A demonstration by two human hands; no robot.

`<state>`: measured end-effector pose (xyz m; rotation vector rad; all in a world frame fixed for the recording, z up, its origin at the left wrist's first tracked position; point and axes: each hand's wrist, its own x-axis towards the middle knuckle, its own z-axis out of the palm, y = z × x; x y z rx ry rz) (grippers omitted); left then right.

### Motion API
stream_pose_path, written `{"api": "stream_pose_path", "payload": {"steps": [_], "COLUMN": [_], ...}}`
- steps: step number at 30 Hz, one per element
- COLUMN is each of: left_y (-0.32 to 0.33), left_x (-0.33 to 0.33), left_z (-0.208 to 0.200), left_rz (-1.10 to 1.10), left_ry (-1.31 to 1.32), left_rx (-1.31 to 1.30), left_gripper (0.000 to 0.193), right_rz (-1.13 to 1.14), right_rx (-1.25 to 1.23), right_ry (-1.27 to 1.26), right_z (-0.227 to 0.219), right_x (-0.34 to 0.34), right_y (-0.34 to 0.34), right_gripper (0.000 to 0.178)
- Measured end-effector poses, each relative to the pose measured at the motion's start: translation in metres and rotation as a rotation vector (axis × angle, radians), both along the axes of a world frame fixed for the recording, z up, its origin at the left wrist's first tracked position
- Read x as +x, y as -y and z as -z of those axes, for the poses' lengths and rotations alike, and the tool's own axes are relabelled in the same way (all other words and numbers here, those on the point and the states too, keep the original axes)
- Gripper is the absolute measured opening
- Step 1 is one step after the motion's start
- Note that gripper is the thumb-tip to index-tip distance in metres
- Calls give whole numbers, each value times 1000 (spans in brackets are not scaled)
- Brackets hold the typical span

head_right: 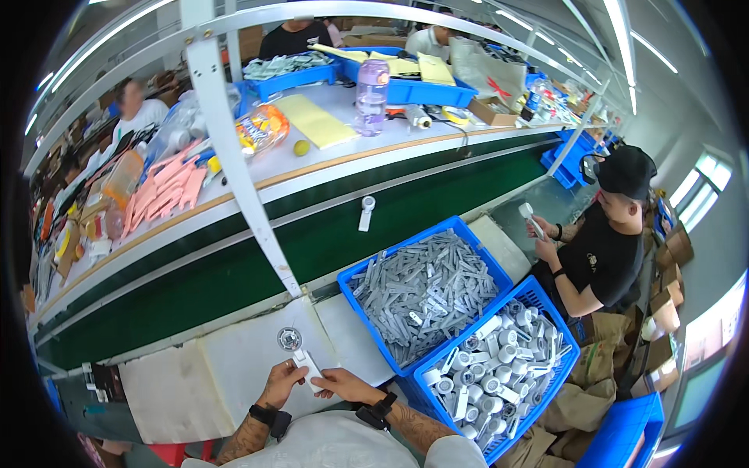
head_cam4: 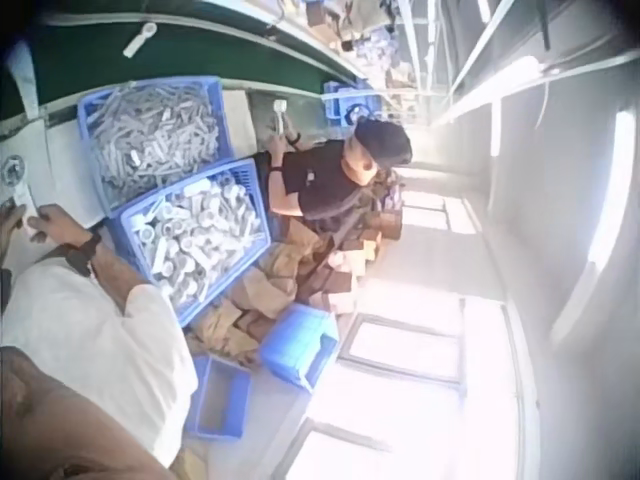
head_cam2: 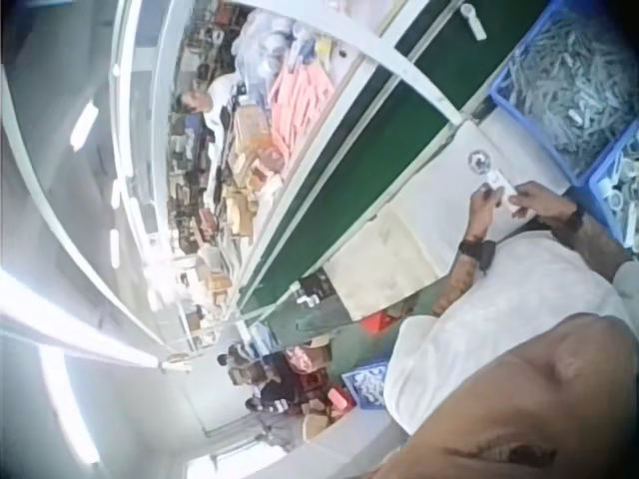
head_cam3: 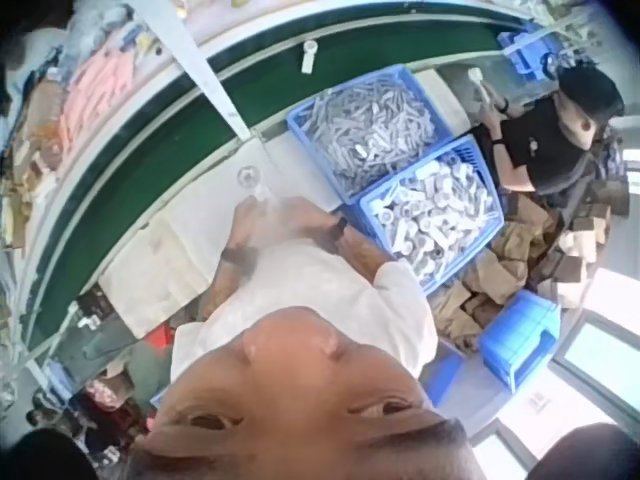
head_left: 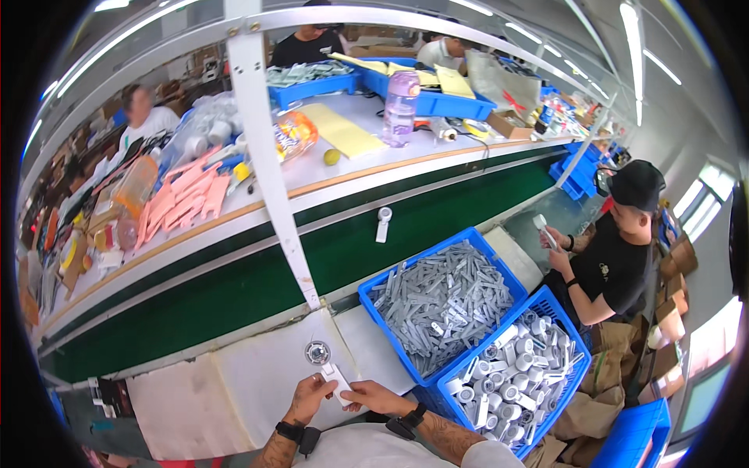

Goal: Assembling plastic components and metal strips at a factory workstation.

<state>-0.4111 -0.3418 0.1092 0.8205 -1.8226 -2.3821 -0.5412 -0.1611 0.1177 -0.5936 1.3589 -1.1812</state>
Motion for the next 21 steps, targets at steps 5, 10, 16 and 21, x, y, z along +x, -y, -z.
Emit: {"api": "stream_pose_path", "payload": {"steps": [5, 10, 16, 21], "left_y": [-12, -27, -36, -32], "left_x": [-19, -38, -54, -53], "left_z": [6, 6, 14, 37], "left_rz": [-18, 54, 94, 29], "left_ry": [-3, -162, -185, -149], "left_rx": [31, 379, 440, 420], "left_gripper": [20, 31, 39, 43], "right_rz": [39, 145, 114, 39], "right_rx": [31, -63, -116, -49], "right_ry": [27, 389, 557, 449], "right_z": [17, 14, 18, 20], "right_x": [-6, -19, -33, -50], "right_y": [-13, -31, -45, -45], "right_gripper": [43, 41, 48, 48]}}
